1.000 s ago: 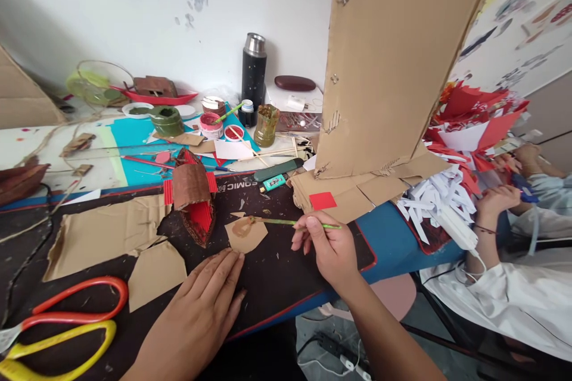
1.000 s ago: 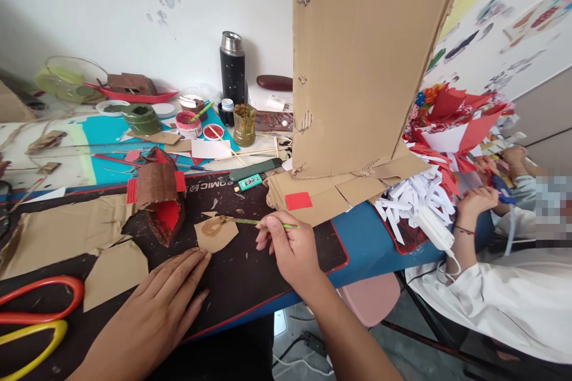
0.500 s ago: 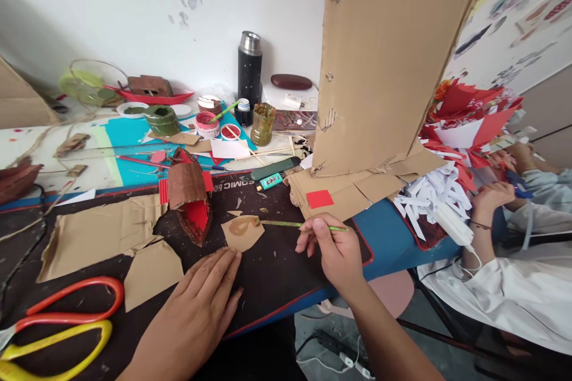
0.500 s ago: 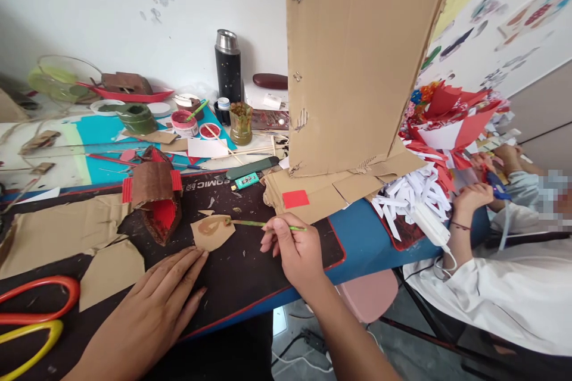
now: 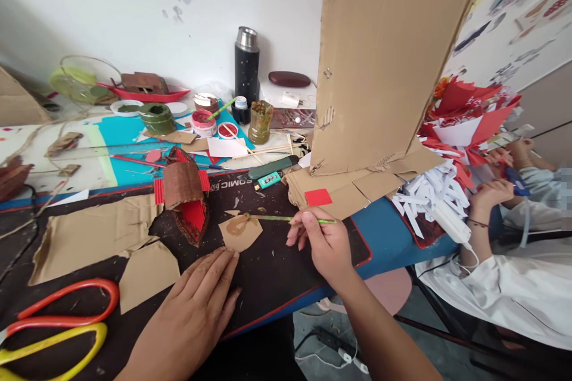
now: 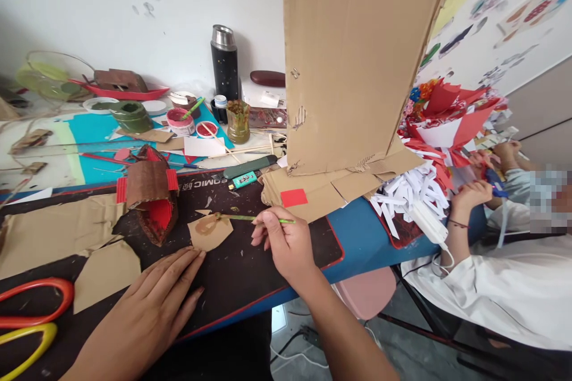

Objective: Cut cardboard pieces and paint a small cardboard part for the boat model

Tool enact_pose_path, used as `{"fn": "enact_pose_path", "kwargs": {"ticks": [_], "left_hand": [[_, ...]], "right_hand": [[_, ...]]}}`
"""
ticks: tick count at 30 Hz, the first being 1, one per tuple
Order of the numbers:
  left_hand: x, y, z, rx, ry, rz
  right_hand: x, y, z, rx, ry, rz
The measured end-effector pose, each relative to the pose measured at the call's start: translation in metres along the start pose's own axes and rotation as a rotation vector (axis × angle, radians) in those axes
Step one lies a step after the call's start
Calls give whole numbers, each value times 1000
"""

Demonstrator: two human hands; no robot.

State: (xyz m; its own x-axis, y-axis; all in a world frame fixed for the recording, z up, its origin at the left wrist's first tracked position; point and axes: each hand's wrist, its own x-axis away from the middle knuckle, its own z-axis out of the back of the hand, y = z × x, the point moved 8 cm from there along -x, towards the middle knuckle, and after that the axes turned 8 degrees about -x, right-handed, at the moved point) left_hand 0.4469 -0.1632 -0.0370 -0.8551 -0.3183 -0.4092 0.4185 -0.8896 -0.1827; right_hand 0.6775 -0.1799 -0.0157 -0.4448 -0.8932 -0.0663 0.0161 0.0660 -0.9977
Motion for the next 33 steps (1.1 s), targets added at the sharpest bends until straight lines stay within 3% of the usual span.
{"fn": "enact_pose_path", "kwargs": {"ticks": [6,18,33], "left_hand": [[-1,3,1,-17,3,-36],[3,1,-2,-23,-14,-6],[0,0,-1,-21,-28,7]], "right_hand": [[7,-2,17,7,31,8],[23,-7,28,36,62,13],[42,-21,20,105,-13,150]]}}
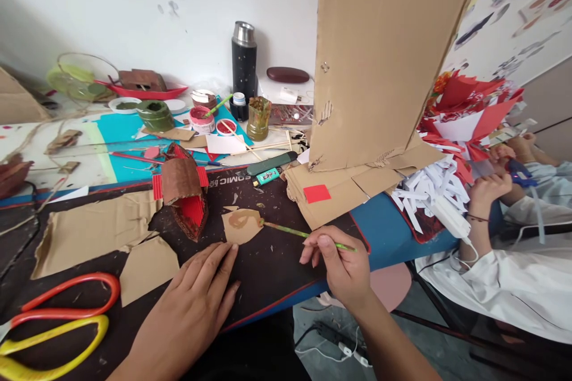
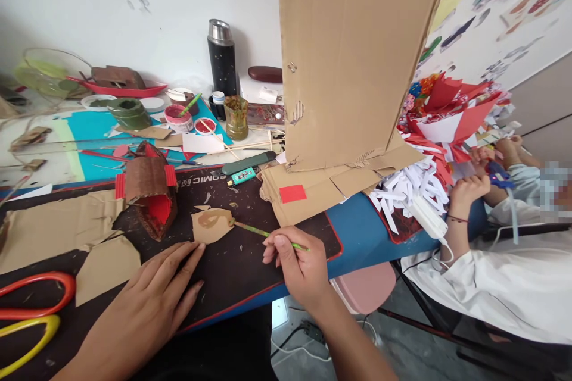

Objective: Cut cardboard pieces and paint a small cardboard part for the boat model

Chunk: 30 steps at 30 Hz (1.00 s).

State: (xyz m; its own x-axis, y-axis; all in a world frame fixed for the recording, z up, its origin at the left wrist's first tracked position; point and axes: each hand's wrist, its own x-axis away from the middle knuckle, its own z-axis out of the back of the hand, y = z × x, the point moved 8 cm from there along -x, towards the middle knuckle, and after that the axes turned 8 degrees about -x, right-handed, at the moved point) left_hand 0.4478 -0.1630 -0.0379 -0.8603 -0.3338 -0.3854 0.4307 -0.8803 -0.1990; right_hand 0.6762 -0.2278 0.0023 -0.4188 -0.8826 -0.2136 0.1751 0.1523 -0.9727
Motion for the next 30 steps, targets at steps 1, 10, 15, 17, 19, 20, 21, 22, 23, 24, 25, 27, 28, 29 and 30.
{"fn": "enact_pose_path", "kwargs": {"ticks": [1,10,15,17,19,20,21,22,23,24,25,27,28,29,30], "left_hand": [[0,-1,0,5,-3,14],[2,0,-4,13,-9,7],[4,-2,-5,44,-10,34],[4,-2,-5,49,-7,38],[4,-1,-5,47,-7,33],[4,-1,-5,46,-8,31],[4,-1,-5,46,-9,27],[4,0,-5,45,-9,25],[4,0,-5,44,-9,22],[4,0,-4,43,-8,22],[4,0,-4,42,-8,23],[3,-1,-4,44,-7,25],[3,-1,-3,44,-6,22],[2,0,-2,43,-4,16],[1,0,-1,37,-2,9]], "right_hand": [[1,0,-2,-1,-10,2],[-2,4,-1,-16,36,3],[-2,8,-19,-102,-52,-37],[-3,9,-24,-97,-81,-34],[-5,9,-20,-81,-31,-31],[-7,10,-16,-77,4,-35],[-8,11,-14,-80,29,-39],[-9,12,-13,-88,37,-41],[-10,13,-14,-100,27,-42],[-10,13,-16,-112,6,-43],[-11,14,-18,-122,-16,-42],[-11,15,-19,-123,-31,-44],[-12,15,-17,-117,-15,-47],[-13,16,-13,-110,11,-50],[-13,17,-10,-106,39,-51]]}}
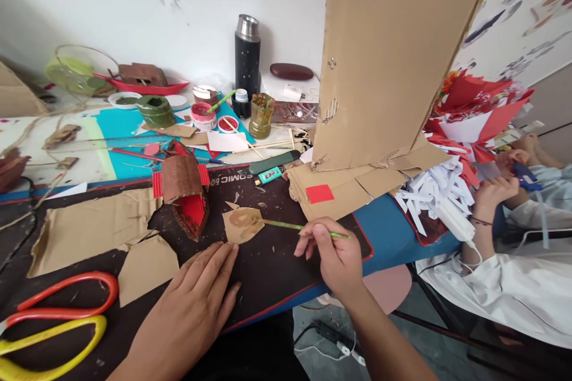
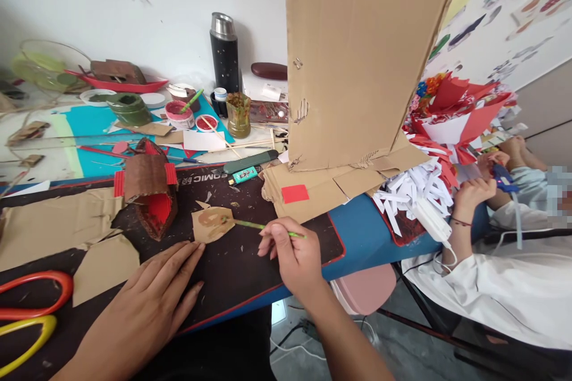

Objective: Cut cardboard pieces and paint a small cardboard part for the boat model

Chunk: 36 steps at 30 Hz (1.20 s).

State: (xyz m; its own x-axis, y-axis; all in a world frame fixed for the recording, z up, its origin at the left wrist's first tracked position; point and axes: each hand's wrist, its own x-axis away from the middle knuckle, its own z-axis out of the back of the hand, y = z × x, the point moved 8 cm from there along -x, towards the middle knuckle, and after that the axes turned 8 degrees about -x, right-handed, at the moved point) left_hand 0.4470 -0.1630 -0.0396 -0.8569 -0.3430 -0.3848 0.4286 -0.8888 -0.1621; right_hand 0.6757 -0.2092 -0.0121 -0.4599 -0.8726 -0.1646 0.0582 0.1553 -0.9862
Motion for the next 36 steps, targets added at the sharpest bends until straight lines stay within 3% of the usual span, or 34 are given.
{"fn": "enact_pose_path", "kwargs": {"ticks": [3,8,14,20,28,36], "left_hand": [[-3,1,3,-33,6,-17],[-4,1,3,-55,8,-24],[-2,1,0,-61,-18,-20],[-3,2,1,-53,-5,-17],[-2,1,0,-54,-21,-10],[-8,0,7,-13,-4,6]], "right_hand": [[0,2,0,-17,22,-9],[3,5,-15,-31,-84,-24],[-5,5,5,-35,43,-23],[-8,11,-6,-68,10,-54],[-14,12,2,-65,67,-54],[-19,19,-14,-76,29,-86]]}}
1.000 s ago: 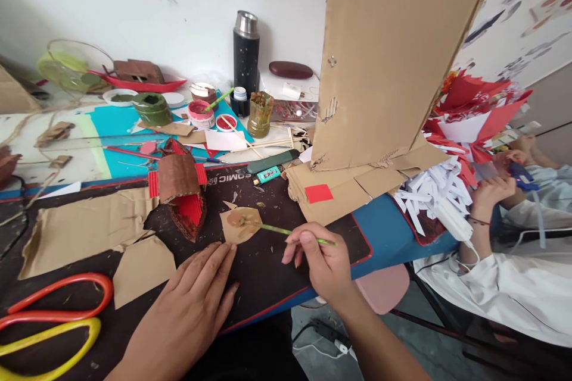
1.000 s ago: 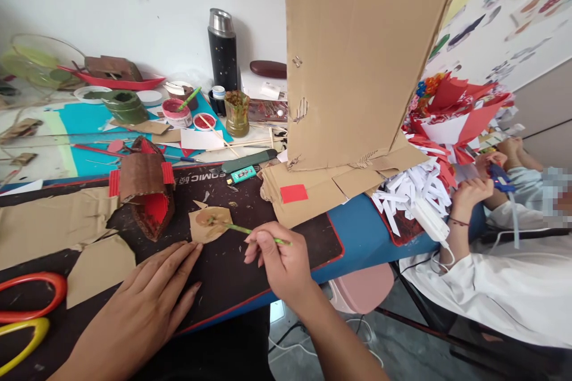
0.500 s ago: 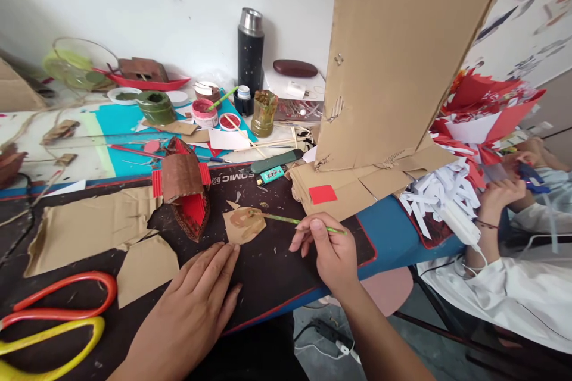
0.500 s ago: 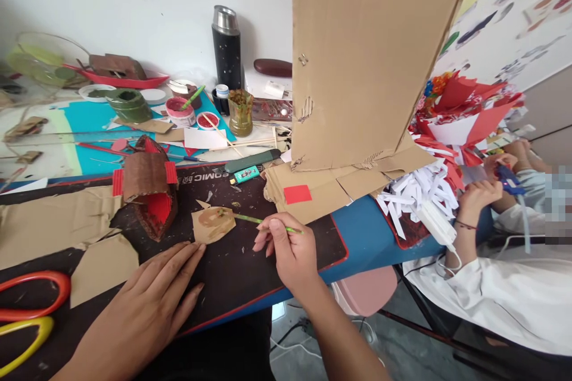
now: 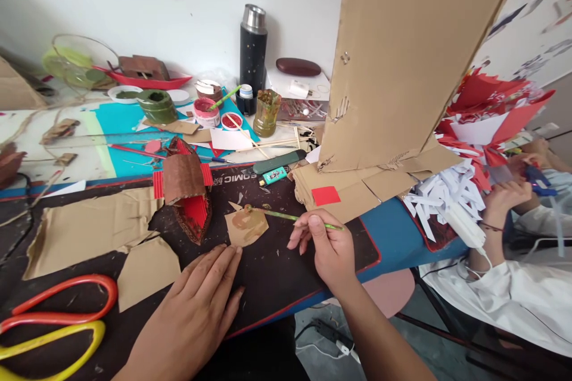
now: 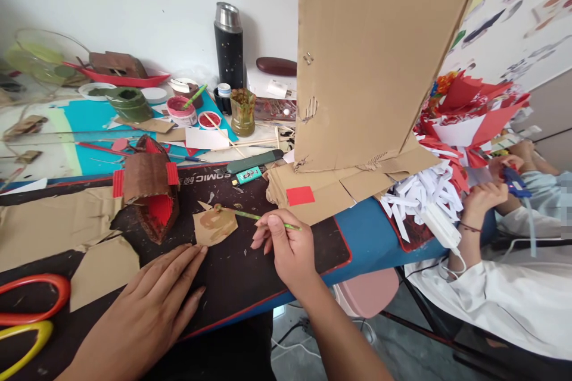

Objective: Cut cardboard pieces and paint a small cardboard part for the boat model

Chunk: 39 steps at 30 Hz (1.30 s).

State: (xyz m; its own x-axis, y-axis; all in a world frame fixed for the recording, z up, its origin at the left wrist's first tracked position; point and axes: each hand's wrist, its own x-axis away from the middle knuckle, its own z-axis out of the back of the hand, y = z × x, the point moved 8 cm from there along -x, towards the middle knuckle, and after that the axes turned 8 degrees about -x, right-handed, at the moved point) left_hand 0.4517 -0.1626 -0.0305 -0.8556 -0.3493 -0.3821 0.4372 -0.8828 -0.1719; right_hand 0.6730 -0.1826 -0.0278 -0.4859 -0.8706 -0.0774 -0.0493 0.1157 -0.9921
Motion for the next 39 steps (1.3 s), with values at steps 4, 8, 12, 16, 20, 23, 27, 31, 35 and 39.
{"fn": "enact_pose_path", "kwargs": {"ticks": [4,8,12,16,20,23,27,31,35,39], "left_hand": [[1,1,-2,-10,-16,-8],[1,0,0,11,8,-2],[1,-2,-1,15,-7,20],[2,0,-2,4,-5,9],[4,-3,-6,52,-33,97],[4,-2,-6,62,-29,97],[1,-3,-1,57,-9,103],[-3,-2,2,53,-4,92],[-2,-2,0,49,-13,94],[-1,-2,0,41,-6,68]], "right_hand": [[1,-1,-5,-16,-36,-7],[5,3,-17,-34,-83,-30],[6,6,-29,-36,-121,-41],[5,2,-31,-22,-150,-25],[5,1,-25,-24,-107,-41],[6,3,-32,-18,-138,-38],[4,4,-38,-17,-159,-22],[1,4,-26,-15,-100,-35],[2,2,-14,20,-51,-30],[3,-3,-3,49,-3,-2]]}}
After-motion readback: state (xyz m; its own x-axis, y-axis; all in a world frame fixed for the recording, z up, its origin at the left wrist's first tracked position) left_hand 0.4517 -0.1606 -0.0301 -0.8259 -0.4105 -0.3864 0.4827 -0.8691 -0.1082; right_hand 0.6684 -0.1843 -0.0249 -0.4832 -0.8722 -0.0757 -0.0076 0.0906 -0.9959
